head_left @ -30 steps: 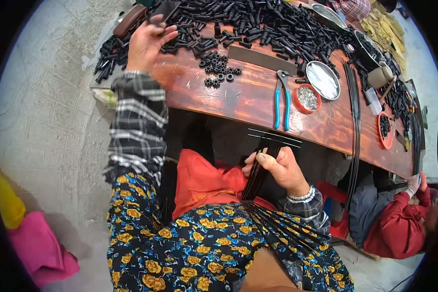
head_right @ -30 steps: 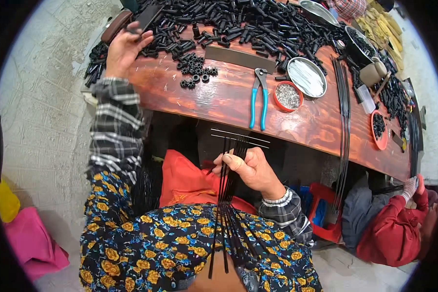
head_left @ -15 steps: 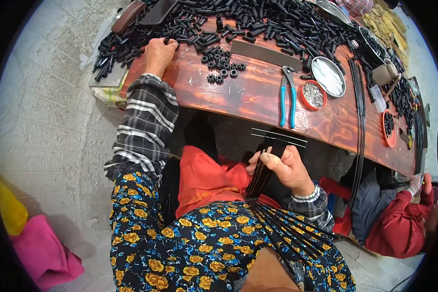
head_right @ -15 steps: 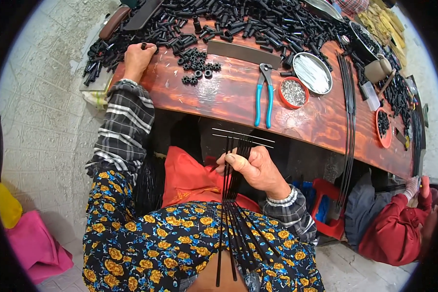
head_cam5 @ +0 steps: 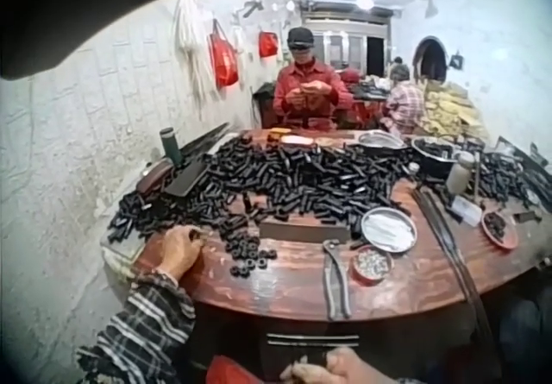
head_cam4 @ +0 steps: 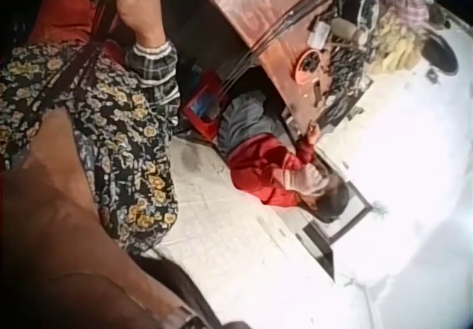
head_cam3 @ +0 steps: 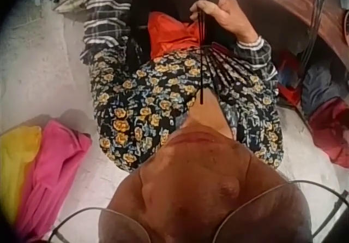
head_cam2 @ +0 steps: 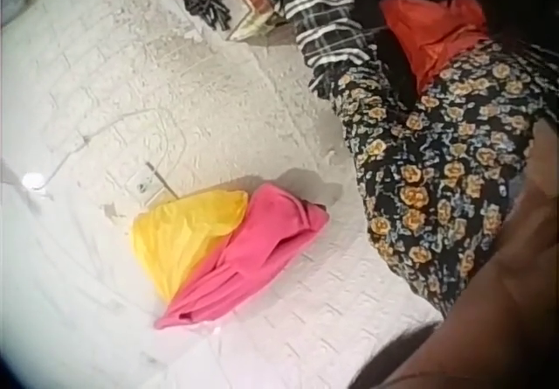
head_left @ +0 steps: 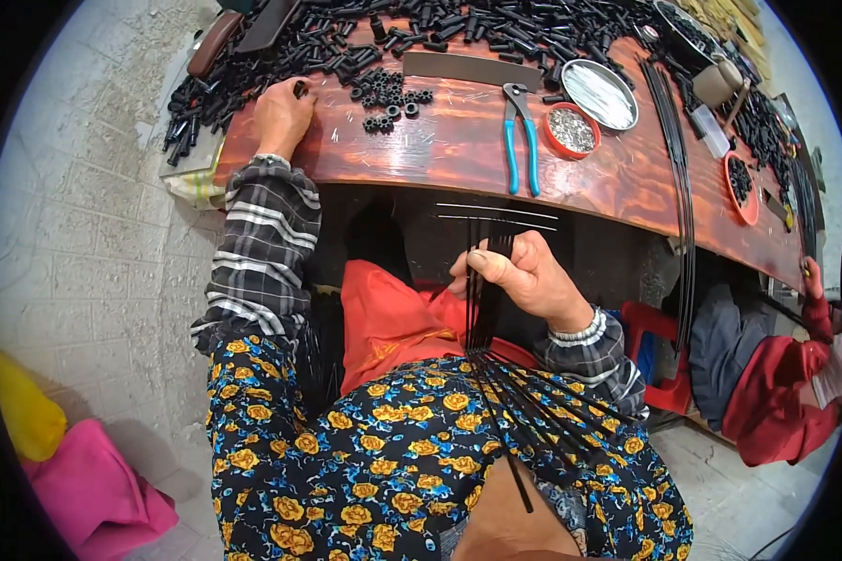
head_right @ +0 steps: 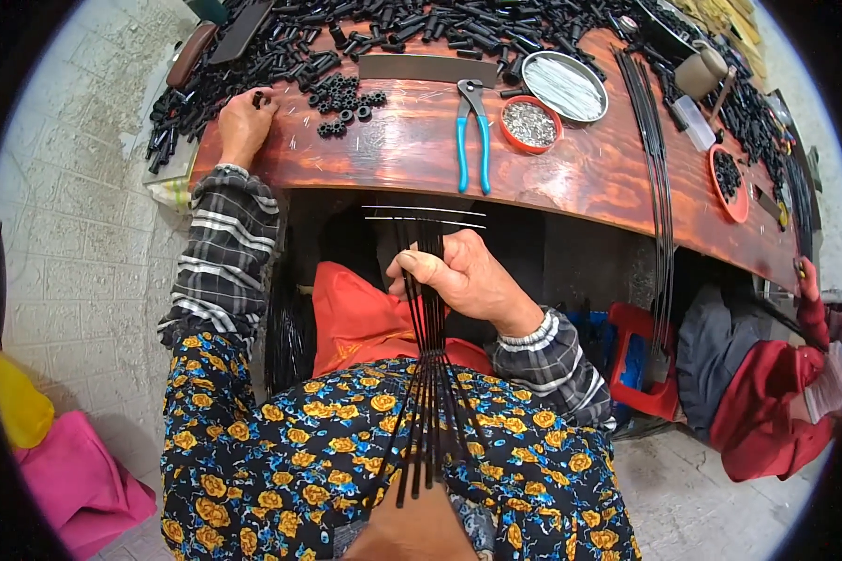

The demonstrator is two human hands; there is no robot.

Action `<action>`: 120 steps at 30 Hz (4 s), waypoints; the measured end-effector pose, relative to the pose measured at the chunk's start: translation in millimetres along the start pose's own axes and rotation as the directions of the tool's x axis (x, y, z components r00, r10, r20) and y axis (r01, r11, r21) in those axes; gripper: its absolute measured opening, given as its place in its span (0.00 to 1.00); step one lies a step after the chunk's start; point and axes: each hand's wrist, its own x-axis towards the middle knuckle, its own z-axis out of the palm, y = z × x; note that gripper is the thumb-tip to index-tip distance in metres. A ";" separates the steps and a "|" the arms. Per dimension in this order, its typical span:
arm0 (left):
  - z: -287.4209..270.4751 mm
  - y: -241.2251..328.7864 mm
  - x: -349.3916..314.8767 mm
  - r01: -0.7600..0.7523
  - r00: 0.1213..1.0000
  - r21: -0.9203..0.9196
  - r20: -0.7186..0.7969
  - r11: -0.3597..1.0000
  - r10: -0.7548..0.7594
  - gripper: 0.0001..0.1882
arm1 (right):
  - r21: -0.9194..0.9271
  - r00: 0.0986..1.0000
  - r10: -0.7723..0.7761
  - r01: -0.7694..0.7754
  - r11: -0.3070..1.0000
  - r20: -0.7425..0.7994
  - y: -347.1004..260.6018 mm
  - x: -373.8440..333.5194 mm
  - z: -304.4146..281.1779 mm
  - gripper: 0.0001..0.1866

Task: Assembling hair extension bundles by attaching plastic components and trimming them with pliers.

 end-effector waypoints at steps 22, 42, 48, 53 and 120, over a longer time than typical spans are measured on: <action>-26.0 140.2 -144.0 0.630 0.767 -0.671 0.617 -0.390 0.177 0.18 | 0.151 0.999 0.019 -0.025 0.988 0.040 10.3 9.4 -4.4 0.15; -13.3 136.4 -142.0 0.618 0.779 -0.655 0.587 -0.436 0.222 0.17 | 0.107 0.999 -0.020 0.015 0.994 0.041 13.4 11.7 -1.6 0.17; -22.7 141.7 -139.0 0.616 0.783 -0.698 0.594 -0.364 0.187 0.18 | 0.089 0.999 0.010 -0.015 0.996 0.052 14.8 13.0 -3.1 0.17; -26.1 141.0 -139.1 0.618 0.786 -0.714 0.579 -0.329 0.219 0.17 | 0.073 0.999 0.024 -0.027 0.997 0.044 9.9 12.5 -2.1 0.17; -34.5 185.7 -157.8 0.472 0.840 -0.865 0.501 -0.173 -0.210 0.13 | -0.157 0.981 -0.138 0.117 0.981 -0.133 15.9 22.4 -14.2 0.16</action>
